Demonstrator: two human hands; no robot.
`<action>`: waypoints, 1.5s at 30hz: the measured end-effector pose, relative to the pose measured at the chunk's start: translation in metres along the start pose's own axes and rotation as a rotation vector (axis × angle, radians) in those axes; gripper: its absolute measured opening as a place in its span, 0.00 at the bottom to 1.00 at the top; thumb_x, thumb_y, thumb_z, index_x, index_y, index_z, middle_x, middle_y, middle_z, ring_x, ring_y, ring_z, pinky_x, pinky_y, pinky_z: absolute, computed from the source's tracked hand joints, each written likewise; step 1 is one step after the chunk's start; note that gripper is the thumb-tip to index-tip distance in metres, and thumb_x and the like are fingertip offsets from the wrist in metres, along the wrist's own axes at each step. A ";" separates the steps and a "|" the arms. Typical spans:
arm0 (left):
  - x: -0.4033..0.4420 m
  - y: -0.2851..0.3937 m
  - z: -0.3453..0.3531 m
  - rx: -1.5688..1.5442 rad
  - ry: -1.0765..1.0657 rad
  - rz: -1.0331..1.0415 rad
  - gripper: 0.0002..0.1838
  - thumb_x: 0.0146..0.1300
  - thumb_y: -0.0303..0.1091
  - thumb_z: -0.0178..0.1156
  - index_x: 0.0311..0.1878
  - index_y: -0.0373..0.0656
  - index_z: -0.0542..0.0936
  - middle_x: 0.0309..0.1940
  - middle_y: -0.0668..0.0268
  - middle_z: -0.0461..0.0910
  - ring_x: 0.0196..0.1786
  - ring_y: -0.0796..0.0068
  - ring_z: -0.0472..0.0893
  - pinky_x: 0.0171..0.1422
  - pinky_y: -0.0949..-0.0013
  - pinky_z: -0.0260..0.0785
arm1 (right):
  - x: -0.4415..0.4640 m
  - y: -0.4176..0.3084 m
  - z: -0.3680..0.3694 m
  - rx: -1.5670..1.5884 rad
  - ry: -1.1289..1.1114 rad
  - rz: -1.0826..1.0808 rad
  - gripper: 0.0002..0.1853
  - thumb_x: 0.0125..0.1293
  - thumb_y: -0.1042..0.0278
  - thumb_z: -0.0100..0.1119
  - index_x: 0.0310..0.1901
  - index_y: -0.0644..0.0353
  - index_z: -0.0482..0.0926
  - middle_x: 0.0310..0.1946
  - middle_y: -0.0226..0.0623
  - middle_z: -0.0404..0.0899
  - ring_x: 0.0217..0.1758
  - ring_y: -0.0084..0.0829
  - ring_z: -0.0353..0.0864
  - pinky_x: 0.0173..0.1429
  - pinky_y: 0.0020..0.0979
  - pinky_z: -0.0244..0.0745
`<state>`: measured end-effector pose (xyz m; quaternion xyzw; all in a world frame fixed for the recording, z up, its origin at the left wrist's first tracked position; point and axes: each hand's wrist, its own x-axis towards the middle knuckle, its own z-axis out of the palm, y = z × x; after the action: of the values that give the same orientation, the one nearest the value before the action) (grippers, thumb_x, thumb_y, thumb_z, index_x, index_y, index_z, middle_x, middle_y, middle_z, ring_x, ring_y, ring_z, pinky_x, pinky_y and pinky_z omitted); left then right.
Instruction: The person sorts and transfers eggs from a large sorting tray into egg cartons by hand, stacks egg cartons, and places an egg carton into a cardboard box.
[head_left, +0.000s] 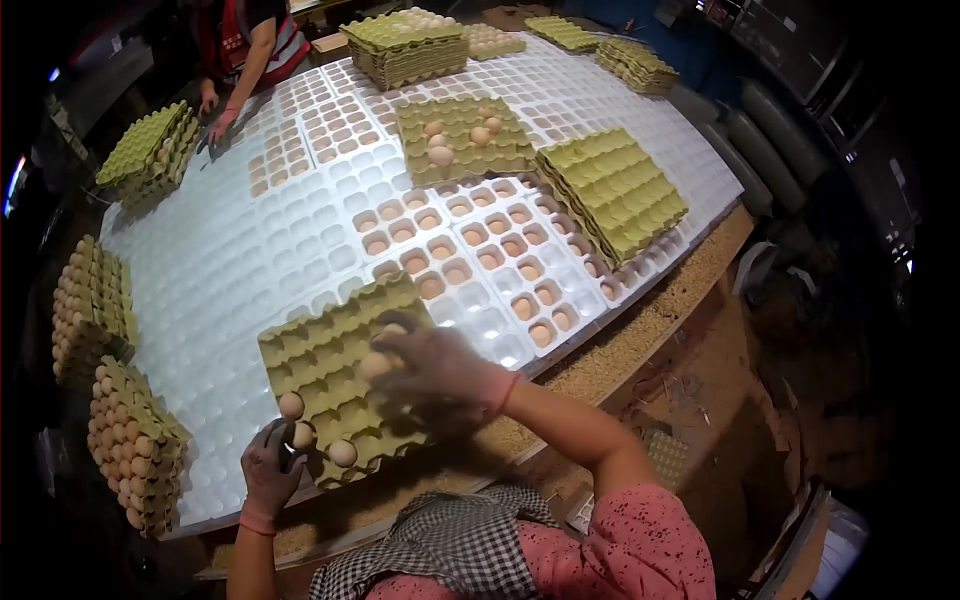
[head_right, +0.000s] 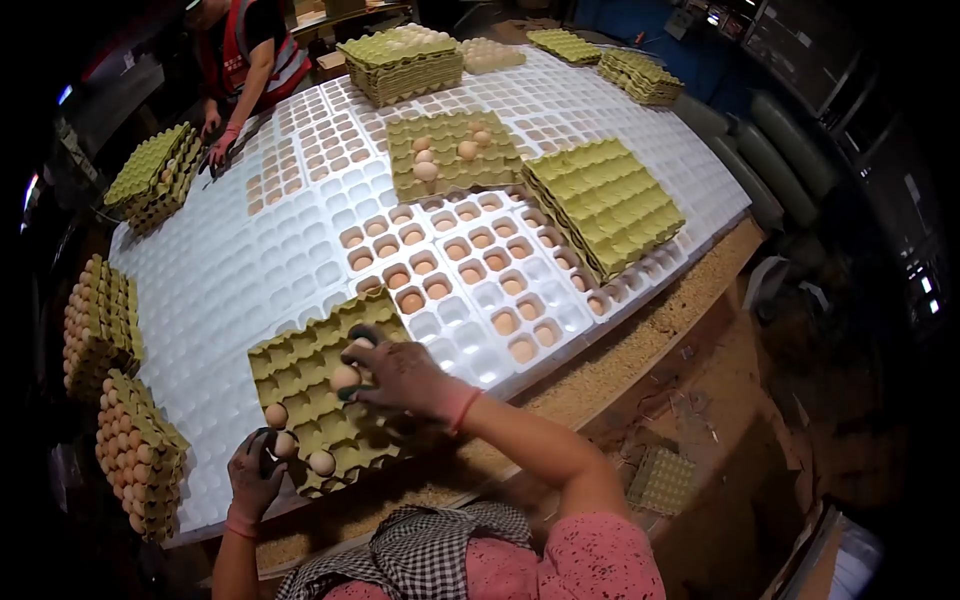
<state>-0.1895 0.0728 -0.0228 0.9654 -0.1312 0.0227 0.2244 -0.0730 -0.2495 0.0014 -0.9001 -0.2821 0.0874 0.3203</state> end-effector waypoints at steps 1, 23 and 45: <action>-0.004 -0.008 0.006 -0.194 0.072 -0.091 0.31 0.43 0.24 0.71 0.55 0.37 0.76 0.50 0.53 0.80 0.52 0.49 0.80 0.57 0.55 0.73 | -0.018 0.042 -0.011 0.047 0.196 0.085 0.28 0.57 0.49 0.70 0.56 0.51 0.75 0.58 0.43 0.75 0.46 0.42 0.85 0.53 0.43 0.79; 0.247 0.238 0.156 -0.341 -0.122 0.229 0.15 0.67 0.35 0.58 0.55 0.44 0.80 0.46 0.58 0.81 0.47 0.55 0.82 0.55 0.59 0.74 | -0.130 0.253 -0.076 -0.026 0.612 0.403 0.18 0.62 0.66 0.61 0.54 0.59 0.76 0.50 0.49 0.78 0.57 0.51 0.75 0.57 0.45 0.72; 0.033 -0.016 0.026 0.475 -0.022 0.066 0.31 0.55 0.35 0.66 0.64 0.43 0.72 0.55 0.54 0.75 0.65 0.56 0.70 0.76 0.44 0.51 | -0.038 -0.008 0.052 -0.023 0.073 -0.533 0.28 0.51 0.54 0.72 0.53 0.54 0.76 0.52 0.42 0.73 0.61 0.47 0.70 0.71 0.56 0.61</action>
<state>-0.1542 0.0676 -0.0496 0.9865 -0.1559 0.0495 -0.0114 -0.1257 -0.2387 -0.0353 -0.8002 -0.4985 -0.0356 0.3315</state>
